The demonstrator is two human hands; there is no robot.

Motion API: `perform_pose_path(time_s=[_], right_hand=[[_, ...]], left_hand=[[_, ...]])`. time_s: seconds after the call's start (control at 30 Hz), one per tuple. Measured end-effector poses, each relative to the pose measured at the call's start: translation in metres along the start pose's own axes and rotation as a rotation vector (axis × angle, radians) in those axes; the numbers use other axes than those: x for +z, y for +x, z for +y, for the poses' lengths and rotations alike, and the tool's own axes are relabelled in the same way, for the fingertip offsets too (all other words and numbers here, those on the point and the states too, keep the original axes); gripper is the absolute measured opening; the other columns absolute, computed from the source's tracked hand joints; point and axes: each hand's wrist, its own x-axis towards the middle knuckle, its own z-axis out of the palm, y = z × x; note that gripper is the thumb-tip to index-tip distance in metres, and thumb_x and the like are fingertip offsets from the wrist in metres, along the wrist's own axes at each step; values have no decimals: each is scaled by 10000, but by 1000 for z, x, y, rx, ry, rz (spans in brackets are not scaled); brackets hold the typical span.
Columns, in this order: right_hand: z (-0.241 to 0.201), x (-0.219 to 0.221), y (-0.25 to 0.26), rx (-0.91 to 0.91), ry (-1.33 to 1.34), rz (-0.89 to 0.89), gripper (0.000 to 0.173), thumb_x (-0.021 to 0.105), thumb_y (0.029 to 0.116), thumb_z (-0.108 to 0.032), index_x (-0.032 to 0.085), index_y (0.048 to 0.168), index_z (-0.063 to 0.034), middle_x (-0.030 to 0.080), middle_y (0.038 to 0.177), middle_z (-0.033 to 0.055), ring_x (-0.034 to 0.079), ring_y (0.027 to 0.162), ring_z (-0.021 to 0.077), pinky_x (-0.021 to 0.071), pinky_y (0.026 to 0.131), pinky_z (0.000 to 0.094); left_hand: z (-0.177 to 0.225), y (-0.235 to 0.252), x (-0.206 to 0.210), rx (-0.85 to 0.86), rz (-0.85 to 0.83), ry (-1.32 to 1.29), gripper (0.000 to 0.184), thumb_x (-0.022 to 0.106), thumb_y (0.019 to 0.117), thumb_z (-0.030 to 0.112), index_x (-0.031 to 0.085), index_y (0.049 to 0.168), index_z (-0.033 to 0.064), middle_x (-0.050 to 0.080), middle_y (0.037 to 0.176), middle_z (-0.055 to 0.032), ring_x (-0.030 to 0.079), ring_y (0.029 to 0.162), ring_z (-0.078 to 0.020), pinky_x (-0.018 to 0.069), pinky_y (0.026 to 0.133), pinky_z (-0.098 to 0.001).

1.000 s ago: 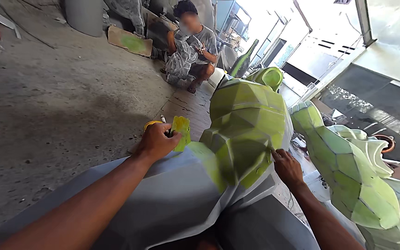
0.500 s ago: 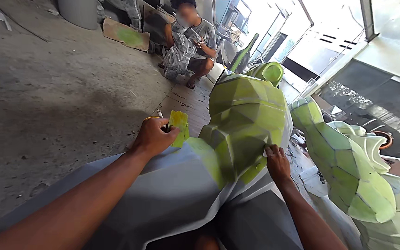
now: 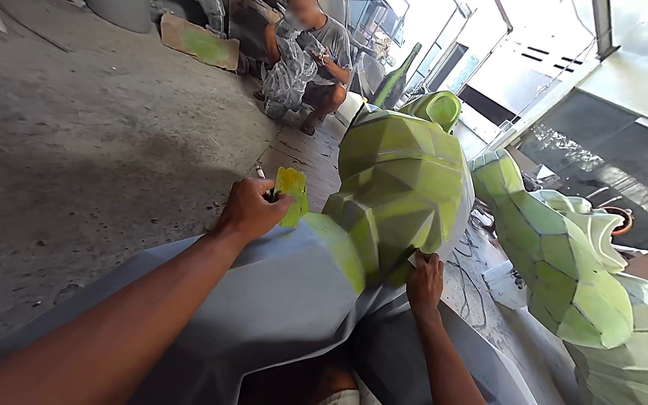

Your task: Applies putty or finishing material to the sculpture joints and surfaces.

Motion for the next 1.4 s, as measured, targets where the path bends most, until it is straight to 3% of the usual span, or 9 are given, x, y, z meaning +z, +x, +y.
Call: perform_pose_path(time_s=[0.2, 0.57, 0.8, 0.9, 1.0, 1.1, 1.23, 1.4], right_hand=[[-17, 1, -32, -15, -47, -105, 373, 640, 922, -82, 717, 1282, -141, 631, 1226, 170, 619, 1147, 329, 571, 892, 435], [-27, 14, -81, -224, -130, -23, 422, 621, 889, -18, 737, 1264, -172, 683, 1123, 108, 662, 1044, 273, 583, 842, 366], [-20, 17, -93, -310, -129, -19, 460, 626, 873, -4, 724, 1285, -184, 681, 1127, 91, 661, 1037, 257, 577, 847, 354], [-13, 10, -91, -342, -63, -65, 424, 625, 869, -29, 744, 1239, -199, 687, 1104, 81, 671, 1025, 247, 583, 845, 366], [4, -9, -68, -334, 129, -116, 353, 636, 870, -141, 761, 1193, -213, 712, 1114, 61, 688, 1038, 235, 594, 860, 410], [26, -27, -29, -334, 232, -63, 342, 641, 913, -116, 745, 1236, -160, 721, 1155, 92, 700, 1060, 267, 603, 864, 474], [51, -17, 7, -353, 157, 3, 372, 620, 940, -74, 724, 1282, -180, 685, 1213, 91, 681, 1095, 263, 604, 855, 450], [62, -3, -8, -452, -63, -55, 444, 634, 874, -1, 725, 1277, -165, 711, 1177, 81, 676, 1129, 260, 595, 896, 418]], left_hand=[[0, 0, -1, 18, 3, -20, 208, 647, 930, 263, 687, 773, 132, 591, 637, -10, 570, 560, -157, 461, 526, -451], [-1, 2, -3, 6, 14, -26, 211, 650, 927, 257, 682, 763, 129, 582, 624, -9, 560, 551, -154, 455, 525, -437], [-1, 2, -2, -14, 20, -26, 244, 647, 925, 269, 650, 719, 139, 559, 594, -3, 548, 529, -157, 449, 507, -437], [0, 1, -2, -19, 16, -32, 226, 655, 928, 268, 673, 743, 139, 573, 606, -6, 551, 540, -153, 450, 518, -440], [1, 2, 0, -14, 15, -33, 224, 656, 929, 263, 673, 745, 137, 580, 611, -6, 562, 547, -152, 463, 524, -437], [3, 1, -1, -17, 8, -43, 224, 667, 933, 246, 675, 746, 122, 576, 615, -19, 555, 550, -169, 454, 530, -452], [3, 1, -2, -21, 3, -40, 213, 671, 940, 242, 686, 761, 127, 587, 629, -17, 563, 563, -169, 462, 540, -458], [3, -1, -2, -24, 7, -41, 192, 665, 934, 237, 694, 770, 141, 592, 632, -4, 567, 563, -153, 466, 537, -440]])
